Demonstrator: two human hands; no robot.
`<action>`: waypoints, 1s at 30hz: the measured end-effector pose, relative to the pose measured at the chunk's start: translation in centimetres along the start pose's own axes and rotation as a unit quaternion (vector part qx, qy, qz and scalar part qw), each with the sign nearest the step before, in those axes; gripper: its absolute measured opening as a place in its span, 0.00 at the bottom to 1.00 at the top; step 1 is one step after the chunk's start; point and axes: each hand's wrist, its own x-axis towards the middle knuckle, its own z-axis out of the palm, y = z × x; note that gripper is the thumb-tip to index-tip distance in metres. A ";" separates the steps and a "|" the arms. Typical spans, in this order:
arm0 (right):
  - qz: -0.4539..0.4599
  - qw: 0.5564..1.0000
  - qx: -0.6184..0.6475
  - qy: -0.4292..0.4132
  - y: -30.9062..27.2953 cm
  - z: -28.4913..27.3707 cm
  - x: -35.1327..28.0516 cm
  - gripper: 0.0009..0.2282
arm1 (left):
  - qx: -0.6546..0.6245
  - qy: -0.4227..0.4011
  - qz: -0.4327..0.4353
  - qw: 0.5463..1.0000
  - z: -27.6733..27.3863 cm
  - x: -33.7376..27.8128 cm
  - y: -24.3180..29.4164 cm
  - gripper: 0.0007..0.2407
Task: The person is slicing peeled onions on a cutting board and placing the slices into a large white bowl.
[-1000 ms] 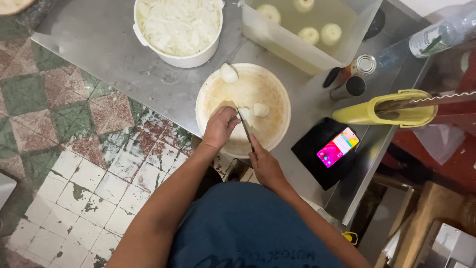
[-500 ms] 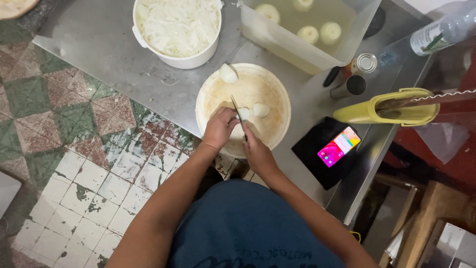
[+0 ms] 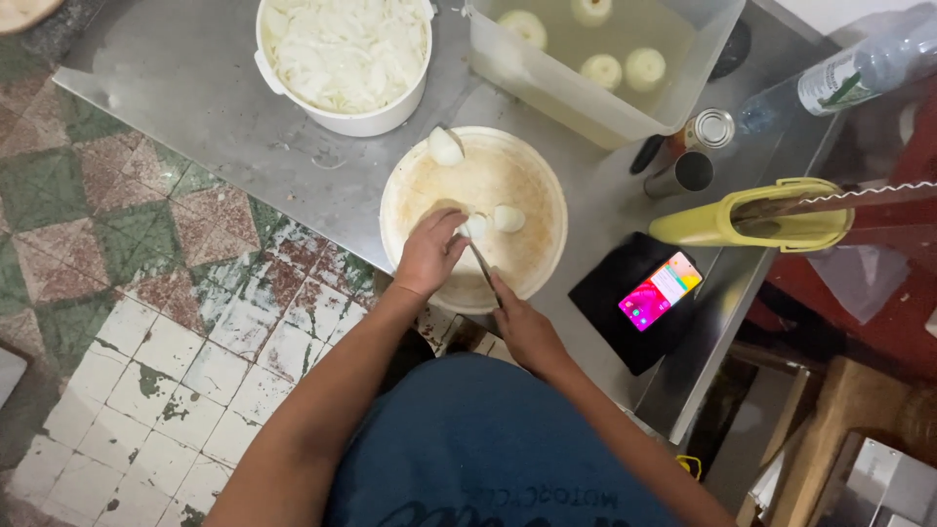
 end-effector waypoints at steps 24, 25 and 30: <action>-0.052 0.996 -0.047 0.052 5.6 -4.2 -1.3 0.23 | 0.133 -0.159 0.108 0.972 -1.7 2.7 -1.0 0.07; -0.051 0.996 -0.046 0.052 5.0 -4.6 -1.0 0.23 | 0.132 -0.160 0.109 0.972 -1.5 2.8 -1.1 0.07; -0.088 0.987 -0.124 0.045 5.2 -4.9 1.3 0.23 | 0.134 -0.170 0.113 0.970 -1.2 3.3 -1.6 0.07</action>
